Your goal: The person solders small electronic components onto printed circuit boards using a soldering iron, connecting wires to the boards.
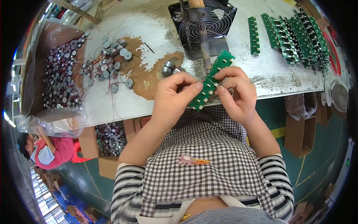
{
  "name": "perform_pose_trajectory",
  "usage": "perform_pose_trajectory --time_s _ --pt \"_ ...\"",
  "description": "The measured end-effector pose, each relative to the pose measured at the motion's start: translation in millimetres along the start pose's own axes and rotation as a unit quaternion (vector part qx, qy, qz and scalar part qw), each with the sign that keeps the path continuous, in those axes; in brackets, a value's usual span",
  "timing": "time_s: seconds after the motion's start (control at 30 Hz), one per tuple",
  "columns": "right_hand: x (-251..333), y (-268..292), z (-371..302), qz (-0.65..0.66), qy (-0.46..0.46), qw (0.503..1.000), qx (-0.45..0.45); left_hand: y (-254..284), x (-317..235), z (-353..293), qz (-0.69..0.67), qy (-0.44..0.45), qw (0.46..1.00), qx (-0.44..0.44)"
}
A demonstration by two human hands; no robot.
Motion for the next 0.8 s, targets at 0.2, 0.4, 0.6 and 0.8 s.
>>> perform_pose_trajectory --time_s 0.2,0.4,0.6,0.8 --pt "10 4 7 -0.046 0.042 0.998 0.001 -5 -17 6 0.06 -0.086 0.994 -0.016" --pt "15 3 8 -0.051 0.067 0.996 -0.009 -10 -13 12 0.023 -0.033 0.999 0.007" --pt "16 0 17 -0.084 0.045 0.995 0.003 -8 -21 16 0.026 -0.051 0.998 -0.012" --pt "15 0 7 -0.071 0.044 0.996 0.002 -10 -14 9 0.004 -0.009 1.0 -0.004"
Point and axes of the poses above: each hand's wrist, its own z-axis towards the middle knuckle, its own y-axis out of the back of the hand, x = y × z, the point moved 8 cm from there along z, towards the middle knuckle, and after that the axes turned 6 degrees about z, right-handed, at the moved point
